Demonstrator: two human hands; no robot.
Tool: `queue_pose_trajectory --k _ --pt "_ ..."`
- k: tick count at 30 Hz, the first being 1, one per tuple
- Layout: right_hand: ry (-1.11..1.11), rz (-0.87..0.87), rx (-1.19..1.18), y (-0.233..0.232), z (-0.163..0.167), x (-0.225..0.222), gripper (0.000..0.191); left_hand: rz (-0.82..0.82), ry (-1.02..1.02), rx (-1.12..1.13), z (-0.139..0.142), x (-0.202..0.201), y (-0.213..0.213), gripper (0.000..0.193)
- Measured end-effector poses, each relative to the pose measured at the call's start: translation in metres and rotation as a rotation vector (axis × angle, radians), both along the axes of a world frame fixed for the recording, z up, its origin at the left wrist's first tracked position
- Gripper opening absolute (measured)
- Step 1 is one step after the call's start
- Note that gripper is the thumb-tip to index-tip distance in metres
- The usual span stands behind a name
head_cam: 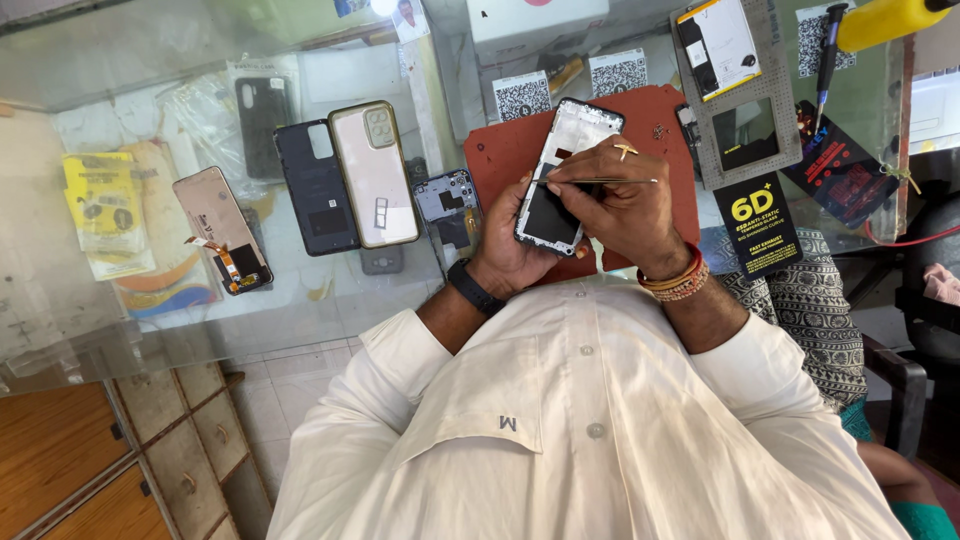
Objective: The person holds a disassembled phone frame on a red mat and uses a thin metal pry tool to scrape and clean old adhesive and residue from the frame edges and screen recess, working around the perimeter of the phone body throughout the clip.
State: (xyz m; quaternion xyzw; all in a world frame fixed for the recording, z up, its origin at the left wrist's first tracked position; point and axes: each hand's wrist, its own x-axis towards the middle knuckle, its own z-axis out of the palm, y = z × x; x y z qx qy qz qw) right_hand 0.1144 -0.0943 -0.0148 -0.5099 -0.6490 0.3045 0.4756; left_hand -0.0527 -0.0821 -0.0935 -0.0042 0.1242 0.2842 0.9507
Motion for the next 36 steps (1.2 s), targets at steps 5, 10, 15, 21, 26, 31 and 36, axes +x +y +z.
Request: queue_pose_trajectory --k 5,10,15,21,26,31,36 --pt "-0.020 -0.013 0.048 0.000 0.000 -0.002 0.017 -0.012 -0.023 0.000 0.000 0.000 0.001 0.053" --pt "0.075 -0.018 -0.004 -0.001 0.001 -0.001 0.016 -0.016 -0.024 0.054 0.001 0.001 0.000 0.056" --pt "0.032 0.029 0.063 -0.001 0.002 0.000 0.018 -0.003 -0.037 0.016 -0.001 -0.001 -0.001 0.053" --pt "0.001 0.037 0.072 -0.001 0.002 0.000 0.019 -0.005 -0.054 -0.012 -0.009 -0.002 -0.003 0.048" --pt "-0.013 0.035 0.064 0.000 0.002 0.000 0.019 0.004 -0.042 -0.001 -0.012 -0.003 -0.004 0.050" --pt "-0.023 0.029 0.052 -0.001 0.002 0.000 0.019 0.003 -0.034 -0.005 -0.013 -0.003 -0.004 0.050" --pt "-0.039 0.033 0.063 -0.001 0.003 0.000 0.019 0.009 -0.049 0.002 -0.013 -0.002 -0.004 0.050"
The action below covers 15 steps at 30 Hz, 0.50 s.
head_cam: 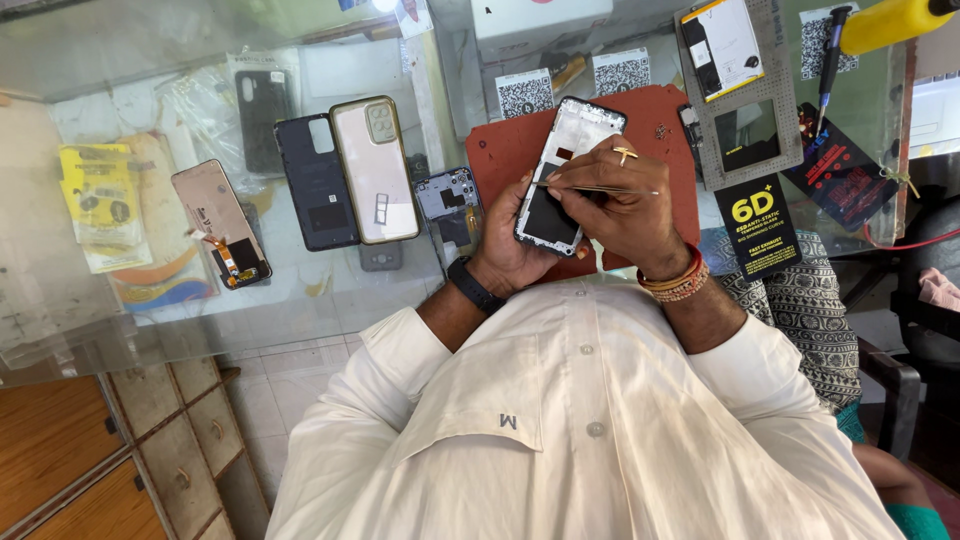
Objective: The person holds a disassembled phone frame on a red mat and uses a thin metal pry tool to scrape and clean old adhesive and residue from the frame edges and screen recess, working around the perimeter of the phone body throughout the clip.
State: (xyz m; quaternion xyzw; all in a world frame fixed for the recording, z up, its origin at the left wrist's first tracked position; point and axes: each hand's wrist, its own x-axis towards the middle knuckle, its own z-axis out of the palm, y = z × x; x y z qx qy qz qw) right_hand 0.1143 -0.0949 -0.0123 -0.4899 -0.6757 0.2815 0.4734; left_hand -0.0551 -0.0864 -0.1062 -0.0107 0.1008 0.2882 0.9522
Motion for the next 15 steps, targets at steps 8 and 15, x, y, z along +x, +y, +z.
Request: queue_pose_trajectory --k 8,15 --pt "-0.022 -0.008 0.043 0.0016 -0.0004 -0.0006 0.018 -0.008 0.001 -0.015 0.0003 0.0009 0.0018 0.048" --pt "0.076 0.014 0.006 0.0011 0.0008 0.0000 0.017 0.004 0.019 0.019 -0.0001 0.0007 -0.0001 0.052"
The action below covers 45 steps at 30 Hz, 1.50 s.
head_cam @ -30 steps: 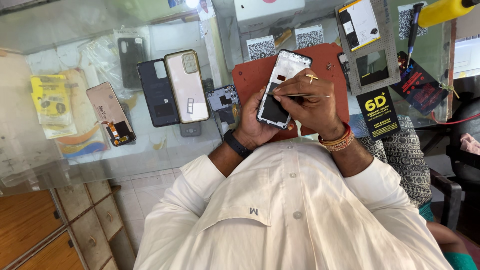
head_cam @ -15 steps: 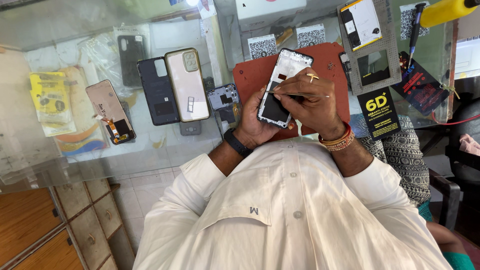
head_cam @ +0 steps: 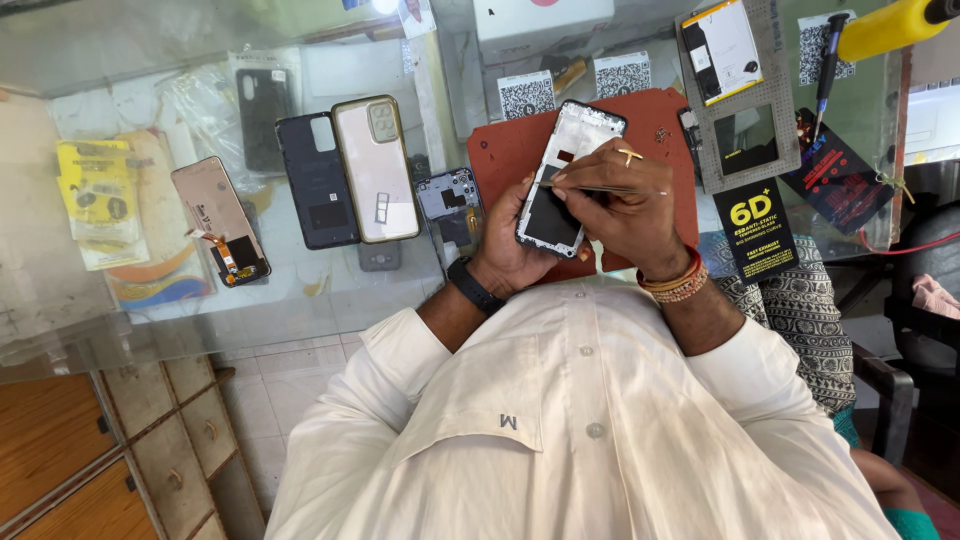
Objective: The person holds a disassembled phone frame on a red mat and uses a thin metal pry tool to scrape and clean old adhesive and residue from the frame edges and screen recess, working around the perimeter of the phone body throughout the clip.
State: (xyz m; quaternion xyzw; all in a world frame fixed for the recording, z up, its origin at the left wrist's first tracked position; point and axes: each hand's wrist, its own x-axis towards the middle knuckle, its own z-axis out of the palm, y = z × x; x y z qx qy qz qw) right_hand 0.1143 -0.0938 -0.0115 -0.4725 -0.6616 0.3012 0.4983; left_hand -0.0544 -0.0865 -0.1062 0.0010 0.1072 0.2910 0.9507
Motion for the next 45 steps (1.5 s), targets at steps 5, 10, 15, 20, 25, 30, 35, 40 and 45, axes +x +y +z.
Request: queue_pose_trajectory --k 5,10,15,20,25,30,35,40,45 --pt "-0.061 0.009 0.016 0.000 0.001 0.000 0.018 -0.005 -0.019 -0.017 0.001 0.000 0.000 0.050" --pt "-0.074 -0.002 0.004 0.000 0.002 -0.001 0.015 -0.008 -0.026 0.001 0.006 0.000 0.002 0.050" --pt "-0.224 -0.058 -0.041 0.004 0.006 -0.003 0.009 -0.066 -0.028 0.035 0.012 0.000 0.004 0.058" --pt "-0.097 -0.053 -0.247 0.010 0.009 -0.007 0.009 -0.069 -0.024 0.002 0.015 0.001 0.004 0.058" --pt "-0.071 -0.065 -0.255 0.013 0.010 -0.010 0.009 -0.074 -0.034 0.017 0.014 0.002 0.005 0.055" --pt "-0.064 -0.116 -0.267 0.015 0.006 -0.009 0.010 -0.085 -0.062 0.025 0.014 0.002 0.005 0.054" --pt "0.011 -0.107 -0.272 0.012 0.004 -0.007 0.008 -0.088 -0.050 -0.003 0.016 0.003 0.004 0.055" --pt "-0.012 -0.068 -0.262 0.009 0.004 -0.006 0.006 -0.079 -0.053 0.016 0.015 0.002 0.004 0.054" --pt "-0.037 -0.066 -0.254 0.008 0.005 -0.006 0.005 -0.074 -0.042 0.011 0.016 0.001 0.004 0.052"
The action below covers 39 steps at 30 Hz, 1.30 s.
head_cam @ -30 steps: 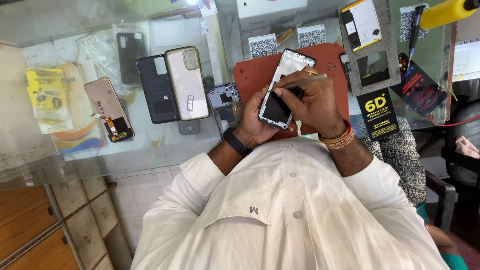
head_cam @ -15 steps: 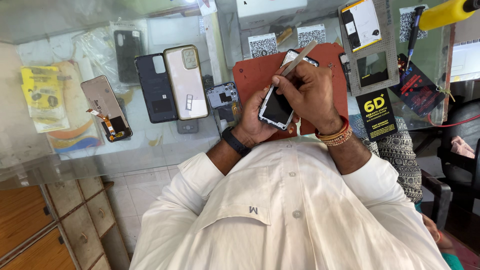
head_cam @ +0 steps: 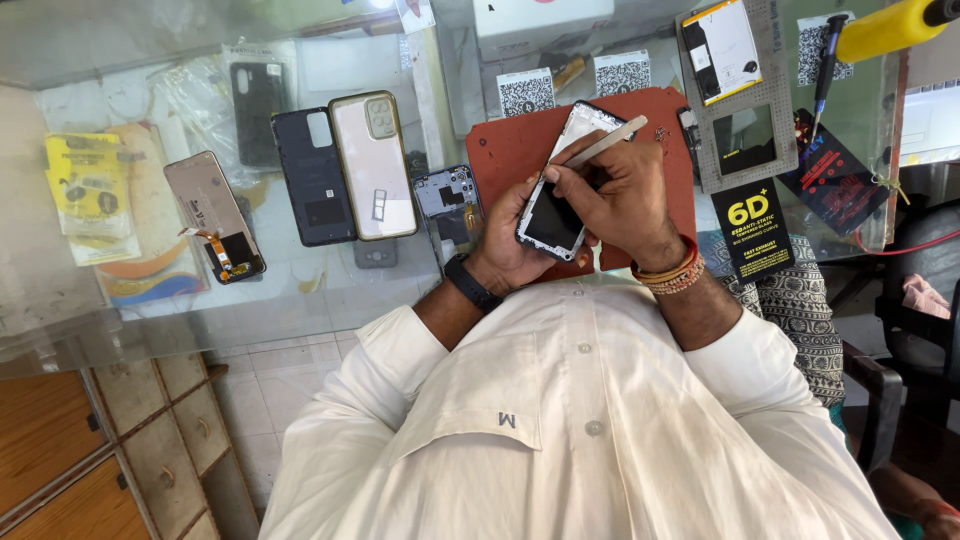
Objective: The person holds a disassembled phone frame on a red mat and uses a thin metal pry tool to scrape and clean old adhesive and residue from the frame edges and screen recess, working around the perimeter of the phone body throughout the clip.
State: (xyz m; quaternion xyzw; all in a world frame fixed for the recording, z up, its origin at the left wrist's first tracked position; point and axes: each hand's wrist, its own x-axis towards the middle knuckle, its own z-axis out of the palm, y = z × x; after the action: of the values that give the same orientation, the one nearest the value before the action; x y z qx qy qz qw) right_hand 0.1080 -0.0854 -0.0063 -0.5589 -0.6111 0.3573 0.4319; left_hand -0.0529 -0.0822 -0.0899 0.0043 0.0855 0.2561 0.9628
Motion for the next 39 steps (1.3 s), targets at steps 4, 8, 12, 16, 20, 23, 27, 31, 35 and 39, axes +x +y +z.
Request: queue_pose_trajectory --k 4,8,12,16,20,23,27,31,35,39 --pt "0.005 0.002 -0.009 -0.0002 0.0000 -0.0003 0.004 -0.008 -0.012 -0.002 0.0020 0.0001 0.0006 0.054" --pt "0.015 0.007 -0.004 0.0002 -0.0007 -0.0006 0.005 -0.008 -0.010 0.002 0.0035 0.0000 0.0008 0.055" --pt "-0.008 0.003 0.002 0.0001 -0.0010 -0.0006 0.005 -0.006 -0.001 -0.009 0.0038 0.0002 0.0010 0.054" --pt "-0.005 0.002 0.003 0.0004 -0.0013 -0.0011 0.005 -0.003 -0.007 -0.002 0.0030 0.0004 0.0013 0.053" --pt "-0.018 -0.006 0.026 0.0004 -0.0017 -0.0016 0.006 0.004 -0.002 0.009 0.0025 0.0005 0.0009 0.052" --pt "-0.034 -0.009 0.046 0.0007 -0.0027 -0.0015 0.006 0.012 0.001 0.013 0.0027 0.0005 0.0015 0.051" --pt "-0.064 -0.029 0.033 0.0004 -0.0053 -0.0013 0.005 0.014 -0.001 0.008 0.0043 0.0006 0.0013 0.051" --pt "0.064 -0.010 0.044 -0.0018 -0.0075 -0.0009 0.005 0.005 -0.024 0.016 0.0056 0.0004 0.0012 0.052" --pt "0.071 0.012 0.021 -0.0034 -0.0071 0.0002 0.005 -0.004 -0.010 -0.002 0.0038 0.0001 0.0005 0.055" --pt "0.033 -0.007 0.001 -0.0032 -0.0054 -0.0002 0.006 0.001 0.003 0.004 0.0005 -0.0001 0.0001 0.054"
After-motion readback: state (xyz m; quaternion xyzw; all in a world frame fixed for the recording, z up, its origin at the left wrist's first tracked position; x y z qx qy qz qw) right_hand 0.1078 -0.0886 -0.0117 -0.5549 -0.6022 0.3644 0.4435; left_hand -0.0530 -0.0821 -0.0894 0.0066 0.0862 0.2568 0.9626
